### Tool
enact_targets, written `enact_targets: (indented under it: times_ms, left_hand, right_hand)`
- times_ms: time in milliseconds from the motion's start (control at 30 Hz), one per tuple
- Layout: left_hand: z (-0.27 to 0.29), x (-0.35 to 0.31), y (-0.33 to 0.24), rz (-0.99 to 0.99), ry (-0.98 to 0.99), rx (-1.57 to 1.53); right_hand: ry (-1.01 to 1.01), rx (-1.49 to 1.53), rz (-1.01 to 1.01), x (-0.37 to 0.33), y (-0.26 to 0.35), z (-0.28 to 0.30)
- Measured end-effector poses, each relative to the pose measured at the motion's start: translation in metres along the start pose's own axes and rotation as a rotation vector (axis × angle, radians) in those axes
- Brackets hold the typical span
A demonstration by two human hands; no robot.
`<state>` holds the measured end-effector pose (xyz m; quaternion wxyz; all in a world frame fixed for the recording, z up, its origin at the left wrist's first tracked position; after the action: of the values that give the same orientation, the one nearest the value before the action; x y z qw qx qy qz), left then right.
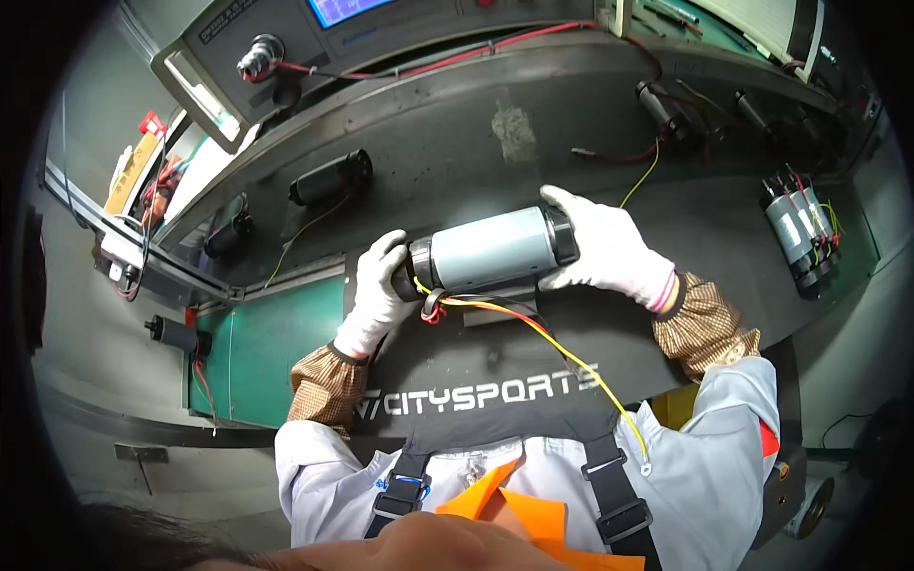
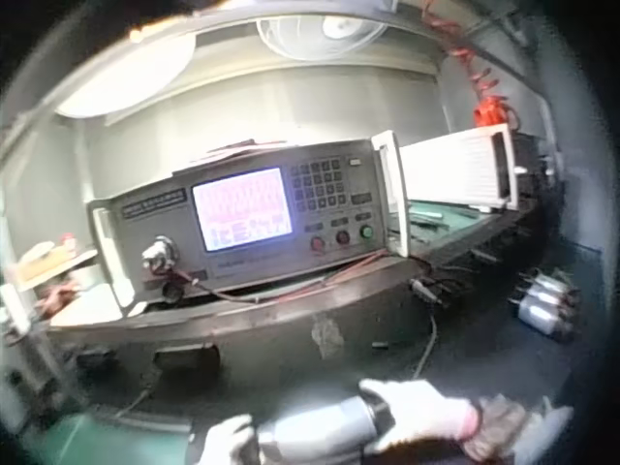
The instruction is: The person tests electric motors by placing each motor onto a stand, connecting wire clips from a test machine to the motor leads, operating the machine, disconnecting the clips, and moving the tested motor to the shelf.
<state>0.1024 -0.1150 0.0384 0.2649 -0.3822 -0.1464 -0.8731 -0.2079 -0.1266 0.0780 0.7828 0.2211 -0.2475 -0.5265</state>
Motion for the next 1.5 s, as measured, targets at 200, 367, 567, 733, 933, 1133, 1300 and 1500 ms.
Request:
enact_targets:
  times_ms: [200,367,567,733,933,1133,1300,1500]
  left_hand:
    - [0.054,0.039,-0.033,0.077,0.438,-0.033]
    - [0.035,0.074,-0.096,-0.110,0.537,-0.020]
    - [-0.049,0.069,-0.159,-0.413,0.738,-0.149]
    - [-0.069,0.057,-0.160,0.326,0.791,-1.045]
    - [-0.087,0.034,-0.146,1.148,0.537,-1.778]
    - [-0.078,0.006,-0.137,1.320,0.337,-1.797]
    - [-0.072,-0.005,-0.130,1.298,0.422,-1.531]
    - [-0.073,-0.019,-0.136,1.333,0.335,-1.464]
  right_hand:
    - [-0.112,0.151,0.199,-0.002,-0.053,-0.016]
    - [-1.287,-0.318,-0.295,0.014,-0.141,0.105]
    - [-0.541,0.149,-0.705,0.016,-0.406,0.164]
    - [-0.645,-0.269,-0.939,0.045,-0.312,0.116]
    - [-0.548,-0.399,-0.722,0.040,-0.411,0.126]
    - [-0.361,0.477,-0.546,0.034,-0.361,0.109]
    - [0.055,1.420,-0.761,-0.043,-0.190,0.011]
    - [0.363,1.377,-0.707,-0.094,-0.051,-0.065]
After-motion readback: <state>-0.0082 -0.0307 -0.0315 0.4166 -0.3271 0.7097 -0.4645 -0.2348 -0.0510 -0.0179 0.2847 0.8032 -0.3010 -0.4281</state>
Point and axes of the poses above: each hand's wrist, its own x-axis towards the middle knuckle, its own z-axis out of the back of the hand, y = z × x, the point moved 5 cm from there along x, towards the middle knuckle, and after that the axes turned 7 degrees about -z, right-handed, at the moved point
